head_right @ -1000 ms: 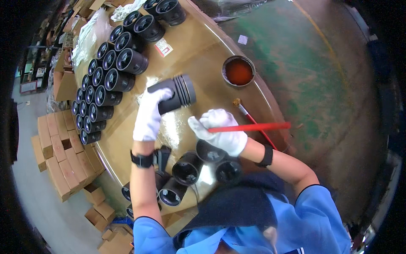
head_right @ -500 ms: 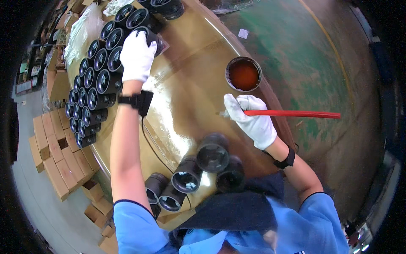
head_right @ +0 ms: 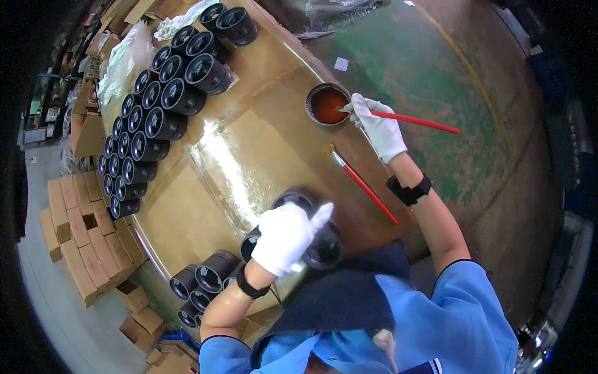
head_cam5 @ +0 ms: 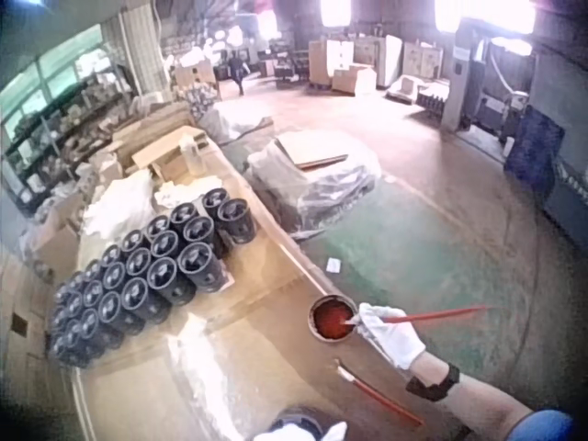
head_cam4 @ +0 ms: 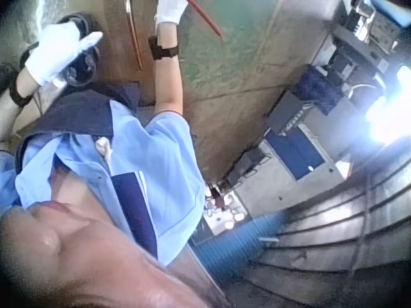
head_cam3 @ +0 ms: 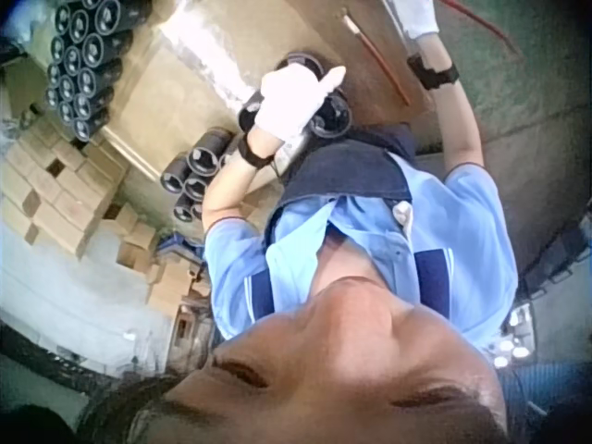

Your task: Painting or coating the tops of engine pistons with a reddish industrial liquid using a brush.

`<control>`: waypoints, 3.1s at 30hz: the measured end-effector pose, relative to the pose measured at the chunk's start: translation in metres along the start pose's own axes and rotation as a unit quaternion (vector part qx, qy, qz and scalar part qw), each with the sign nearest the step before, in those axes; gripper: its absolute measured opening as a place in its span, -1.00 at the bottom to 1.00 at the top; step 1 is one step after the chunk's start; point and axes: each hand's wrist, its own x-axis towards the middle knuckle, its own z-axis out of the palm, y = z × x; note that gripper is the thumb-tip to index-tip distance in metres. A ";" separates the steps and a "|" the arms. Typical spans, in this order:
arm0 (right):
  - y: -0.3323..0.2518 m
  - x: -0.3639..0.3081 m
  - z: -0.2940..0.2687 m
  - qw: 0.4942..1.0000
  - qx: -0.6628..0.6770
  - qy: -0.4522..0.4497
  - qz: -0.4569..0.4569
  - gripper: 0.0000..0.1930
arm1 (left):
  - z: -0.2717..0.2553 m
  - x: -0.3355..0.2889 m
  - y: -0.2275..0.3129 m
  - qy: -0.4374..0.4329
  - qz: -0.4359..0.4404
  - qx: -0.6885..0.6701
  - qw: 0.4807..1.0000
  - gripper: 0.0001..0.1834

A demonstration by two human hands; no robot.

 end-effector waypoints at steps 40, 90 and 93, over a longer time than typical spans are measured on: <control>-0.014 -0.076 0.060 0.902 -0.251 -0.071 -0.344 -0.83 | -0.002 0.036 -0.079 0.066 -0.340 -0.617 0.707 -0.79; -0.010 -0.011 0.001 0.998 0.047 -0.028 0.007 -0.58 | -0.025 -0.062 -0.063 -0.070 -0.351 -0.341 0.869 -0.65; -0.021 -0.030 0.010 0.994 0.086 -0.062 0.009 -0.57 | -0.036 -0.038 -0.083 0.035 -0.349 -0.607 0.713 -0.74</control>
